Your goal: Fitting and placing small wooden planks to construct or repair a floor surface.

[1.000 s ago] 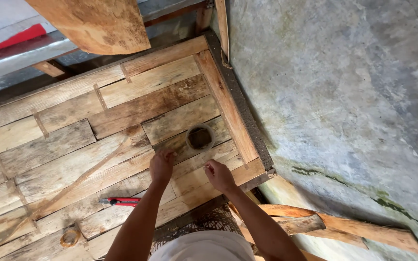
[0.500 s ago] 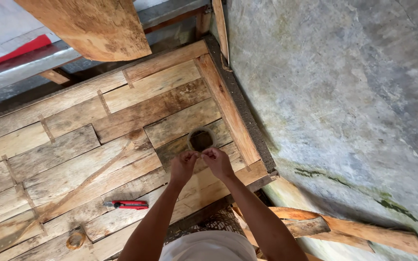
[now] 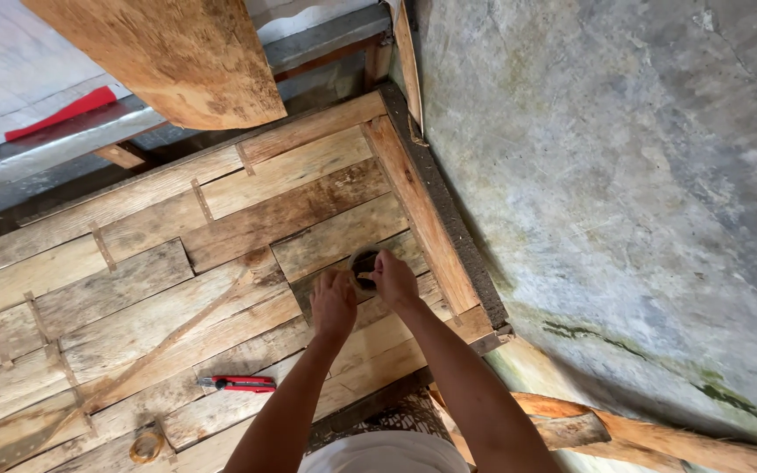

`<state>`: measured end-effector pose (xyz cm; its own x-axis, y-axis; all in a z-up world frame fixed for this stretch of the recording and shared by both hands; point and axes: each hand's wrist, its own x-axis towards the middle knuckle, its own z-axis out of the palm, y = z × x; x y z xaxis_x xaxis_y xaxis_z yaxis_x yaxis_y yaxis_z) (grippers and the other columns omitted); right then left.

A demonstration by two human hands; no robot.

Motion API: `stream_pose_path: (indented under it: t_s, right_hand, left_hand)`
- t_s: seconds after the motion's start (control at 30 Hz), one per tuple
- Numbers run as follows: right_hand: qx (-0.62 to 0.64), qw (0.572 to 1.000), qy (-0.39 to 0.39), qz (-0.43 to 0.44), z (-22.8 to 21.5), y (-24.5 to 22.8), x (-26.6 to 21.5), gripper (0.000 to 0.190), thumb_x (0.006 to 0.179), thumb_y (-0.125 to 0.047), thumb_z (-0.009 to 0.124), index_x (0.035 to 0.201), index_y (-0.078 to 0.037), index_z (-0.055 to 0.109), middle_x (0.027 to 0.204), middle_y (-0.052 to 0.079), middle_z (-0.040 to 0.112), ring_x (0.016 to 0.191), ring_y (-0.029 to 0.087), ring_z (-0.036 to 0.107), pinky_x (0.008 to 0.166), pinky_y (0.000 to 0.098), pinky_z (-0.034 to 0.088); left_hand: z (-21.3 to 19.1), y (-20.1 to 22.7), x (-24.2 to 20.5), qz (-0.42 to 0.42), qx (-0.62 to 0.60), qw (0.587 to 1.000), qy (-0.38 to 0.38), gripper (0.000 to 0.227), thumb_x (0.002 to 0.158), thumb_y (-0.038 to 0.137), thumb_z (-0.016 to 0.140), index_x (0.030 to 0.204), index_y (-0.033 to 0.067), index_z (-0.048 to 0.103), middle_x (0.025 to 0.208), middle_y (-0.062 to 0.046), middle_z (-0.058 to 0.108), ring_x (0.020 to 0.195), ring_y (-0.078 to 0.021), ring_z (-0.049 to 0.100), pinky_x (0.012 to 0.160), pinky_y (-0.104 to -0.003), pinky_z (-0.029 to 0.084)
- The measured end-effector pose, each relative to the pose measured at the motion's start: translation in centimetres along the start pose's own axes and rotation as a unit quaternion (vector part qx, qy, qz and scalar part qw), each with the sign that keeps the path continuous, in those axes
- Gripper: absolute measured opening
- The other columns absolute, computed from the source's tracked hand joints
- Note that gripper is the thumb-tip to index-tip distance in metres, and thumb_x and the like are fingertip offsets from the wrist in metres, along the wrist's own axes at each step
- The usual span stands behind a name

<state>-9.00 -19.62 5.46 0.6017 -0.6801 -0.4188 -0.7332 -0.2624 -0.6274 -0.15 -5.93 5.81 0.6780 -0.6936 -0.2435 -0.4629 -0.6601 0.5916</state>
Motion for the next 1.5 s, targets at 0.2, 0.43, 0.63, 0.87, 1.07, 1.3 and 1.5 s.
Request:
stream_pose_path:
  t_s: [0.2,0.43,0.63,0.87,1.07,1.3,1.5]
  right_hand:
    - [-0.072,0.997,0.028,-0.026,3.4,1.5,3.1,0.031,0.084,-0.014,0.08,0.099,-0.008,0.054,0.092,0.016,0.067,0.092,0.04,0.066,0.077,0.0532,0.05]
    - [-0.101,0.993,0.056,-0.033,5.1,3.0,4.6,0.025,0.09,-0.015,0.077,0.1,-0.007,0.055,0.097,0.019,0.066,0.096,0.043,0.064,0.079,0.0548,0.05]
    - [-0.08,0.997,0.014,-0.002,3.1,0.9,3.2,0.037,0.081,-0.014,0.085,0.097,-0.006,0.053,0.096,0.019,0.065,0.096,0.041,0.065,0.08,0.0529,0.051]
    - [-0.038,0.996,0.058,-0.047,3.7,1.6,3.3,0.033,0.079,-0.01,0.084,0.093,-0.007,0.054,0.093,0.016,0.065,0.093,0.039,0.063,0.077,0.0508,0.05]
    - [-0.045,0.998,0.038,-0.018,3.7,1.2,3.1,0.03,0.085,-0.01,0.08,0.094,-0.007,0.051,0.092,0.016,0.062,0.09,0.039,0.064,0.074,0.0526,0.049]
    - [-0.046,0.997,0.049,-0.035,4.3,1.8,3.4,0.032,0.083,-0.012,0.08,0.095,-0.007,0.05,0.089,0.017,0.063,0.09,0.041,0.064,0.073,0.0537,0.049]
    - [-0.031,0.998,0.05,-0.019,3.7,0.9,2.5,0.029,0.083,-0.01,0.078,0.095,-0.007,0.051,0.086,0.018,0.065,0.088,0.043,0.064,0.073,0.0552,0.049]
  left_hand:
    - [3.2,-3.4,0.6,0.15,0.137,0.979,0.031,0.044,0.096,0.017,0.06,0.14,0.0144,0.057,0.161,-0.017,0.034,0.151,-0.0371,0.03,0.118,-0.059,0.029]
    - [0.6,-1.5,0.6,0.184,0.241,0.952,-0.051,0.059,0.092,0.022,0.064,0.149,0.0209,0.049,0.167,-0.018,0.019,0.153,-0.0387,0.021,0.118,-0.064,0.023]
    - [1.4,-2.7,1.0,0.211,0.275,0.937,-0.033,0.058,0.092,0.024,0.062,0.149,0.0239,0.051,0.17,-0.015,0.017,0.153,-0.0377,0.022,0.117,-0.066,0.022]
    - [1.6,-1.8,1.4,0.175,0.287,0.94,-0.053,0.046,0.098,0.027,0.057,0.143,0.0213,0.056,0.17,-0.014,0.019,0.155,-0.0351,0.021,0.119,-0.066,0.018]
    - [2.3,-2.4,1.6,0.178,0.283,0.942,-0.038,0.044,0.101,0.029,0.054,0.143,0.0163,0.056,0.168,-0.016,0.022,0.156,-0.0357,0.021,0.12,-0.066,0.016]
    - [1.3,-1.7,1.6,0.184,0.3,0.932,-0.084,0.047,0.098,0.027,0.053,0.145,0.02,0.054,0.169,-0.015,0.018,0.155,-0.0368,0.018,0.119,-0.067,0.015]
    - [1.2,-1.3,1.4,0.183,0.335,0.923,-0.058,0.046,0.099,0.027,0.054,0.144,0.0189,0.056,0.169,-0.016,0.019,0.155,-0.0377,0.018,0.119,-0.067,0.016]
